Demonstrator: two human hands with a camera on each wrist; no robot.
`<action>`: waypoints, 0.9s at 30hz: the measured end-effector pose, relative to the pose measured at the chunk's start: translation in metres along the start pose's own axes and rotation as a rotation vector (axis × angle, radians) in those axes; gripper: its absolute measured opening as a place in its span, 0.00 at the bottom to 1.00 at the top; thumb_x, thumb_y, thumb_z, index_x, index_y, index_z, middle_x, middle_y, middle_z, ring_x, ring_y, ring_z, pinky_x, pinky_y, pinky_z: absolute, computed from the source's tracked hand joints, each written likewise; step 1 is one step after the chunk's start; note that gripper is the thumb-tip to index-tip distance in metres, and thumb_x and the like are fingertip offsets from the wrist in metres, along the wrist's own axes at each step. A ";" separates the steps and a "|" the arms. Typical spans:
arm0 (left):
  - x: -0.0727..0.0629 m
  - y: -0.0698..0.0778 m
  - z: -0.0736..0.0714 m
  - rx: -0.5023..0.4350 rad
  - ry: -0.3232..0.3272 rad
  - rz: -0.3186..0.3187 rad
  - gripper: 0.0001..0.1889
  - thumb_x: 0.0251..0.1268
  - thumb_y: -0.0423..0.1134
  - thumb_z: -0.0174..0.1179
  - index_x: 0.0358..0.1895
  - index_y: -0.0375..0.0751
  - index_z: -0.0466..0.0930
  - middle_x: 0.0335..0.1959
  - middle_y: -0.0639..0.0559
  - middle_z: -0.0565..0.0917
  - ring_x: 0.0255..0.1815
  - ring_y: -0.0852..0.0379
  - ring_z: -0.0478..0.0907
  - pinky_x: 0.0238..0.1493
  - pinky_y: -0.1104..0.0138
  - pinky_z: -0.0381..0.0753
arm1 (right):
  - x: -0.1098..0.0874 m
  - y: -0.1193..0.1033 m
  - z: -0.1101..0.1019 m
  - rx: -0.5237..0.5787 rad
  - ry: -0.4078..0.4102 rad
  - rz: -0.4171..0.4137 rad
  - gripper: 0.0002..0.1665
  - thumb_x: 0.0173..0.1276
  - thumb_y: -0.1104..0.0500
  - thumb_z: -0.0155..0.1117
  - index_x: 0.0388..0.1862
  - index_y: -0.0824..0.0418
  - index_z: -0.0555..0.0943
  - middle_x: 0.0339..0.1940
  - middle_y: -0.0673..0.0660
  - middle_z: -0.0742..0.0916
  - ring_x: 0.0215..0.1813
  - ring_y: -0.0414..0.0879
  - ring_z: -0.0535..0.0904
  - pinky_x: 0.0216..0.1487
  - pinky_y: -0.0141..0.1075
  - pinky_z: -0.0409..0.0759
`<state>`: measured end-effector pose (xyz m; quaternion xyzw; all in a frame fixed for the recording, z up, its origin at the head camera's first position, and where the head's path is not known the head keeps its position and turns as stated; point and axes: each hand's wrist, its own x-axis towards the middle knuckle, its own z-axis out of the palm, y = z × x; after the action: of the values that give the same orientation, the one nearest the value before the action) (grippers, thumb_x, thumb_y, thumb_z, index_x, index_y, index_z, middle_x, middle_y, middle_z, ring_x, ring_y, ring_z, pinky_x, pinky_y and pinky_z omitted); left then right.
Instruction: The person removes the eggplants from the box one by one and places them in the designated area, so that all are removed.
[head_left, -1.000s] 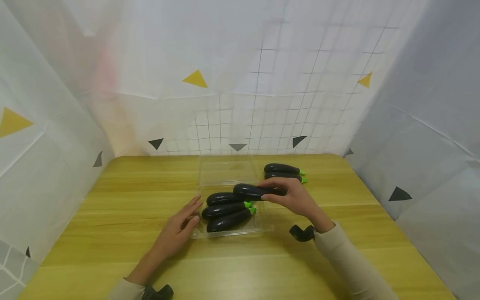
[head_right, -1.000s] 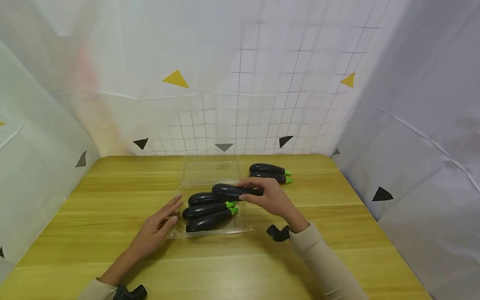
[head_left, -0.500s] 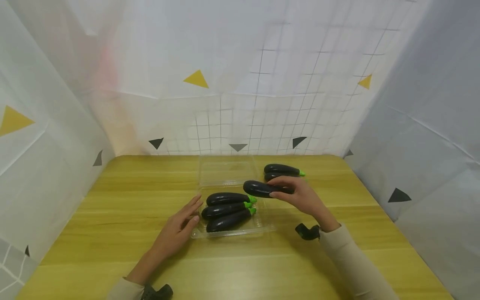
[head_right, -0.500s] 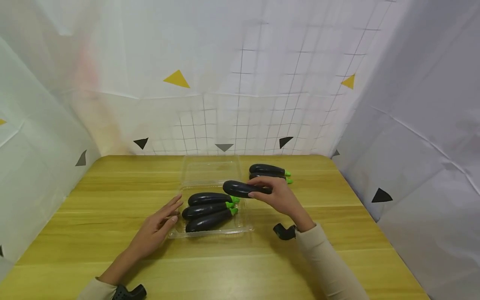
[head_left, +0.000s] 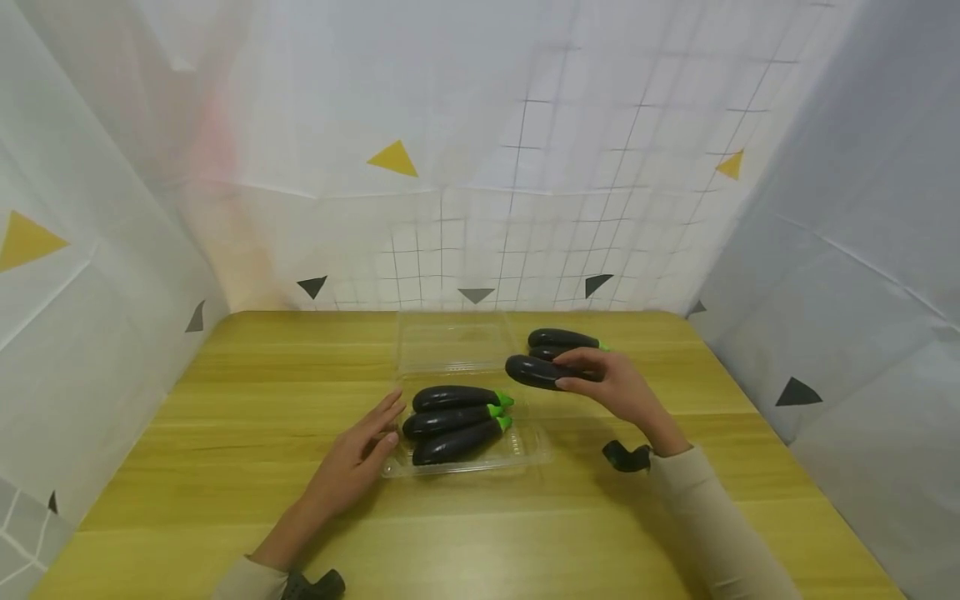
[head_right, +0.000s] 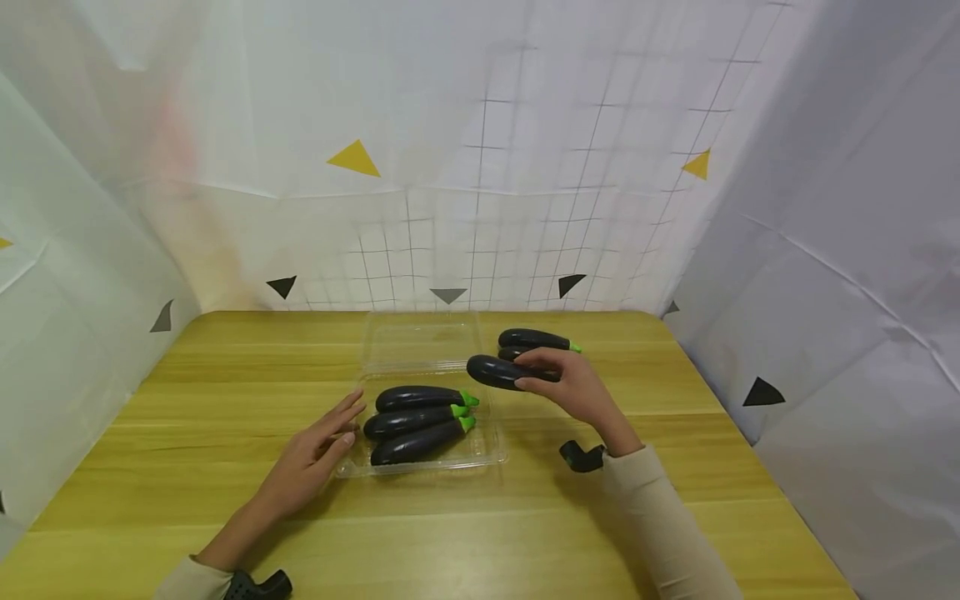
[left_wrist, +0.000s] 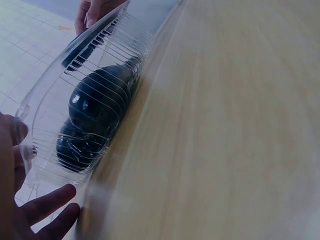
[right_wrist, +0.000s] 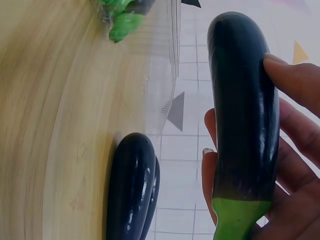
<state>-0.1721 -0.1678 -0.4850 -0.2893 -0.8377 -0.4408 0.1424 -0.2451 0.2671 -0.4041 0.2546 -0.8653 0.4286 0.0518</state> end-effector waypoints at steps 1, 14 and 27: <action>0.000 0.000 0.000 -0.001 0.000 -0.001 0.24 0.81 0.35 0.56 0.76 0.37 0.71 0.80 0.47 0.66 0.61 0.51 0.81 0.57 0.55 0.82 | 0.000 0.001 -0.001 -0.002 0.000 0.003 0.19 0.69 0.54 0.76 0.58 0.53 0.88 0.57 0.55 0.87 0.55 0.52 0.85 0.50 0.42 0.84; 0.000 0.002 -0.001 0.000 -0.001 0.000 0.25 0.81 0.35 0.55 0.77 0.37 0.70 0.80 0.48 0.65 0.61 0.50 0.82 0.57 0.54 0.82 | 0.000 0.012 -0.009 -0.040 0.015 0.035 0.20 0.71 0.51 0.75 0.59 0.53 0.87 0.57 0.55 0.87 0.56 0.53 0.85 0.52 0.45 0.84; 0.000 0.001 0.000 -0.005 -0.003 0.007 0.25 0.81 0.35 0.55 0.76 0.36 0.70 0.80 0.45 0.65 0.60 0.52 0.82 0.54 0.57 0.82 | -0.001 0.033 -0.012 -0.079 0.041 0.058 0.19 0.73 0.52 0.73 0.60 0.55 0.87 0.59 0.56 0.87 0.59 0.55 0.82 0.57 0.54 0.80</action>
<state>-0.1718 -0.1673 -0.4842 -0.2934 -0.8357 -0.4420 0.1418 -0.2622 0.2932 -0.4207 0.2184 -0.8873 0.4005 0.0674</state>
